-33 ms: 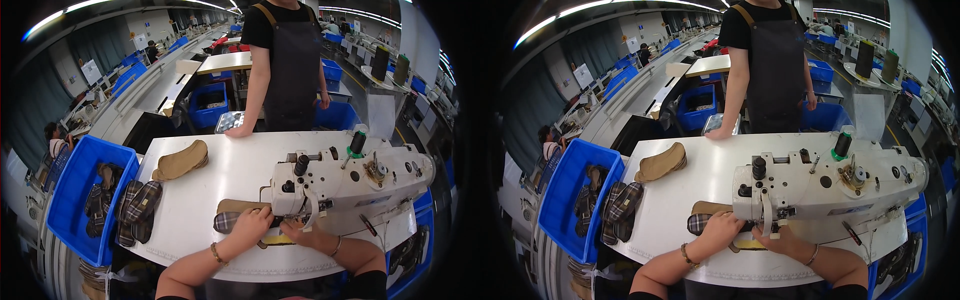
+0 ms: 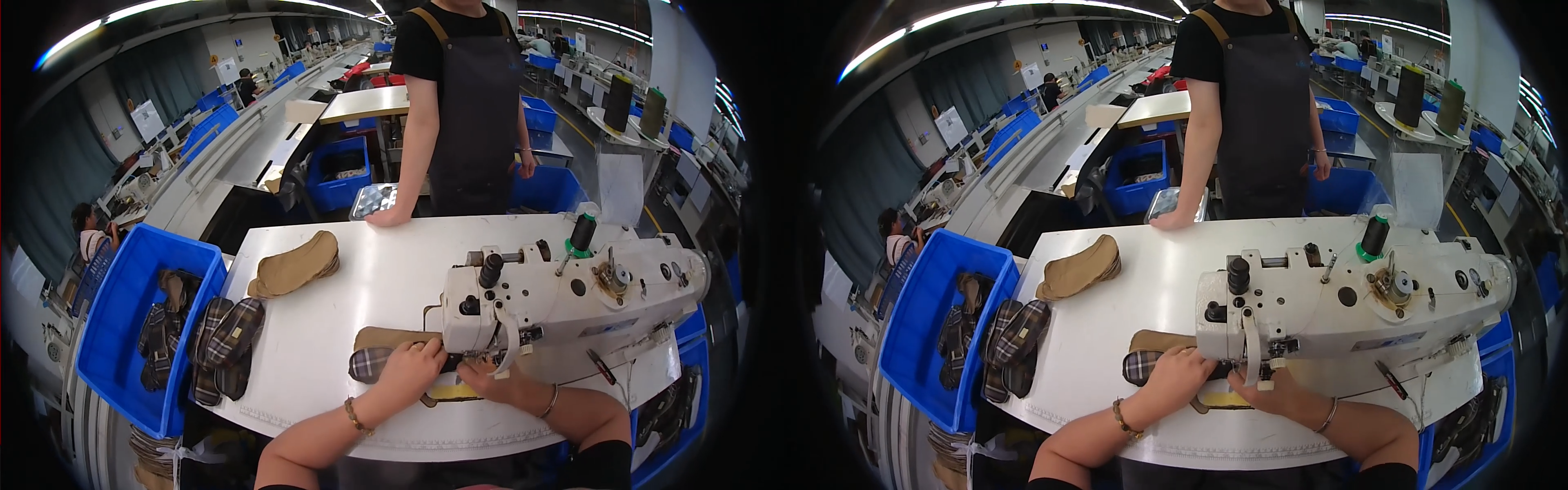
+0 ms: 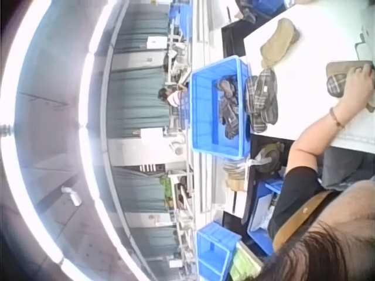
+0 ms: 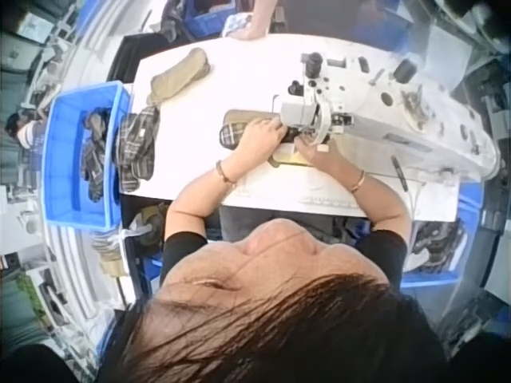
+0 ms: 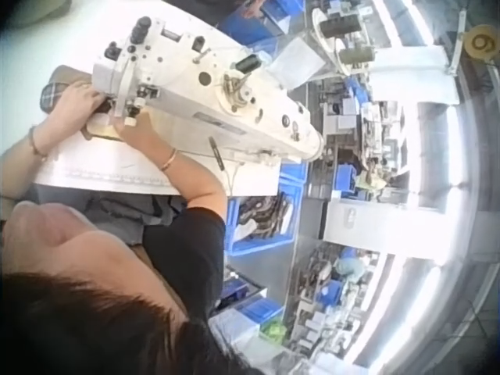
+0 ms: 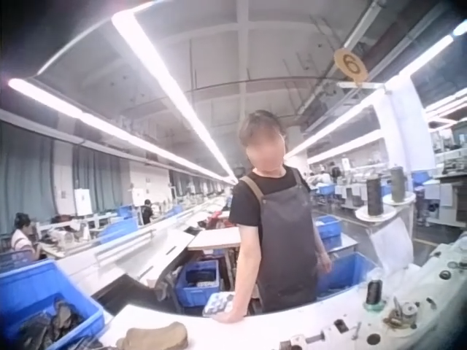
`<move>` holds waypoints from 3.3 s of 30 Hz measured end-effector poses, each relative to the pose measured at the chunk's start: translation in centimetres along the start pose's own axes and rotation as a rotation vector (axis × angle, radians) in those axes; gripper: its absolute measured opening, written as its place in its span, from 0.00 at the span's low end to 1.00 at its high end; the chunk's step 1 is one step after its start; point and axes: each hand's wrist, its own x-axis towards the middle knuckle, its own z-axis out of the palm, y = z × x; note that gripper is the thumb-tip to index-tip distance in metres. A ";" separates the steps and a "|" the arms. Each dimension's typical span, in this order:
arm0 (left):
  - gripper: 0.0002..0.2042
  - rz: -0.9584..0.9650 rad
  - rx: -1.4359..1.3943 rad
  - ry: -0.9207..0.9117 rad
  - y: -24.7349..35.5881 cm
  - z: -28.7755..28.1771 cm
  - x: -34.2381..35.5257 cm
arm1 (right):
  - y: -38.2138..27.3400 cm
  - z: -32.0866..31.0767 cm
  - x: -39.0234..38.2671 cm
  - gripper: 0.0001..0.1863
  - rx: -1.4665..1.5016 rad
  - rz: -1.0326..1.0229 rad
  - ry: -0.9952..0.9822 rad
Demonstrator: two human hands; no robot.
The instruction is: Using an industrial sewing machine to sew the fabric upper pieces of slippers.
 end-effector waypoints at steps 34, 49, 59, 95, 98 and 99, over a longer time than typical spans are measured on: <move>0.11 -0.024 0.012 0.048 0.0 0.1 0.1 | -1.2 -1.3 0.9 0.15 0.119 0.035 0.034; 0.16 -0.066 -0.033 0.100 0.9 -0.3 0.1 | -0.8 -0.4 1.1 0.08 -0.093 -0.181 0.353; 0.17 -0.076 -0.014 0.086 1.0 -0.2 0.2 | 0.7 0.9 1.2 0.08 -0.413 -0.306 0.329; 0.18 -0.060 0.019 0.053 0.9 0.4 0.2 | 0.0 0.9 0.8 0.08 0.099 -0.178 0.276; 0.18 -0.072 0.005 0.052 0.9 0.2 0.0 | -0.4 -0.6 0.8 0.08 -0.345 -0.324 0.215; 0.19 -0.068 0.004 0.063 0.9 0.1 -0.1 | -0.4 -0.4 0.8 0.08 -0.339 -0.331 0.211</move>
